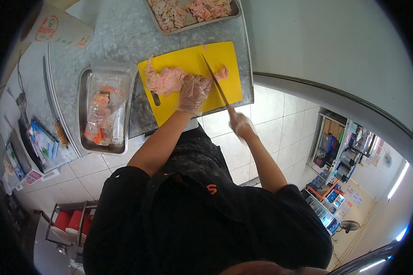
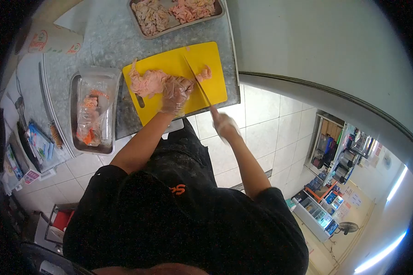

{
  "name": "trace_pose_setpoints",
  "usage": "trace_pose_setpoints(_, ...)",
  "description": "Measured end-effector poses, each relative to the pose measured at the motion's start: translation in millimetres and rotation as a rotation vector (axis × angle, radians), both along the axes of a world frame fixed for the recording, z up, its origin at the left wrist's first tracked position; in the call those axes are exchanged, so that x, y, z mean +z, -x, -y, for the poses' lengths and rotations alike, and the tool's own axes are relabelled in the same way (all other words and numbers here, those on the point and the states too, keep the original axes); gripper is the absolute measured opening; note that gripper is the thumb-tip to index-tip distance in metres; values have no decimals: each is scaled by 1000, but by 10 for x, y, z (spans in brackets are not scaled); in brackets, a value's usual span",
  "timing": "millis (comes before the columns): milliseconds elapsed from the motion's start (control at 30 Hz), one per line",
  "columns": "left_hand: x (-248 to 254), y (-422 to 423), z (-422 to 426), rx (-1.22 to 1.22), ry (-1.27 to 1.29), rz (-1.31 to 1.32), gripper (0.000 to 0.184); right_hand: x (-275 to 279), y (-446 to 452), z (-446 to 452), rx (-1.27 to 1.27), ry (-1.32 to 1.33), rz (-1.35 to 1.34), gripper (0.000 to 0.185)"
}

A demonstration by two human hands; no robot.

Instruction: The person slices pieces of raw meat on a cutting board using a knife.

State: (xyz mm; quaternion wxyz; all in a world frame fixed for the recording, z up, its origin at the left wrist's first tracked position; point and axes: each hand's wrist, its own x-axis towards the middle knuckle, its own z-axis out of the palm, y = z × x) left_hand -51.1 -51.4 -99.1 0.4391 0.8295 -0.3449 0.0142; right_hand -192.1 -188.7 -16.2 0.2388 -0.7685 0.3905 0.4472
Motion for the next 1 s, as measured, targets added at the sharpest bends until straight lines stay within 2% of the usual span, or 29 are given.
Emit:
trace_pose_setpoints(33, -2, 1, 6, 6, 32, 27, 8, -622, 316, 183, 568, 128, 489, 43)
trace_pose_setpoints(133, -11, 4, -11, -37, -91, -28, 8, -598, -157, 107, 465, 123, 454, 43)
trace_pose_setpoints(200, 21, -3, -14, -22, -83, 1, 9, -935, 142, 171, 542, 201, 876, 46)
trace_pose_setpoints(233, 29, 1, -17, -4, -79, 15, 10, -848, 352, 115, 576, 233, 623, 45)
trace_pose_setpoints(267, -1, 3, -11, 1, -67, 29, 10, -658, 525, 61, 452, 101, 448, 44)
trace_pose_setpoints(300, -49, 11, 5, 12, -96, 72, 11, -155, 441, -125, 84, 39, 176, 62)
trace_pose_setpoints(333, -39, 7, 8, 23, -123, 113, 13, -334, 873, -110, -73, 54, 92, 88)
trace_pose_setpoints(367, 57, -12, -40, -44, -133, 41, 15, -497, 1325, -139, -92, 108, 78, 94)
trace_pose_setpoints(400, 45, -16, -60, -39, -113, 50, 15, -394, 1606, -202, -66, 84, 63, 95)
trace_pose_setpoints(433, -29, -7, -69, -85, -129, 69, 16, 19, 1577, -367, -124, 116, 3, 94)
trace_pose_setpoints(467, -89, -8, -70, -129, -148, 89, 20, 28, 1780, -372, -170, 88, -49, 92)
trace_pose_setpoints(500, -114, -26, -77, -121, -134, 96, 20, -311, 2204, -289, -265, 112, 13, 89)
trace_pose_setpoints(533, -134, -51, -94, -186, -76, 119, 15, -163, 2081, -305, -260, 121, 22, 89)
trace_pose_setpoints(600, -175, -55, -117, -258, -20, 149, 12, 113, 1845, -372, -157, 133, 281, 84)
trace_pose_setpoints(633, -183, -43, -127, -256, -10, 138, 12, -39, 1770, -290, -131, 244, 295, 76)
trace_pose_setpoints(667, -190, -36, -129, -254, -2, 129, 11, -246, 1636, -211, 118, 390, 430, 66)
trace_pose_setpoints(700, -166, -37, -130, -257, -6, 140, 11, -259, 1278, -154, 175, 469, 339, 60)
trace_pose_setpoints(767, -101, -31, -131, -214, 58, -102, 11, -112, 574, -35, 28, 356, 498, 56)
trace_pose_setpoints(800, -53, -14, -118, -207, 46, -90, 11, -92, 323, -5, -141, 361, 677, 53)
trace_pose_setpoints(833, 8, -4, -85, -158, 21, -196, 12, -96, 27, 82, -135, 327, 817, 49)
trace_pose_setpoints(867, 47, -4, -64, -103, -4, -302, 13, -115, -244, 135, -215, 337, 799, 47)
trace_pose_setpoints(900, 39, -23, -44, -84, -18, -289, 13, -141, -481, 219, -215, 252, 839, 52)
trace_pose_setpoints(967, 11, -59, 18, -94, -58, -494, 16, -487, -912, 502, -144, 175, 802, 50)
trace_pose_setpoints(1000, -3, -71, 44, -65, -74, -483, 16, -617, -1052, 557, -87, 123, 758, 47)
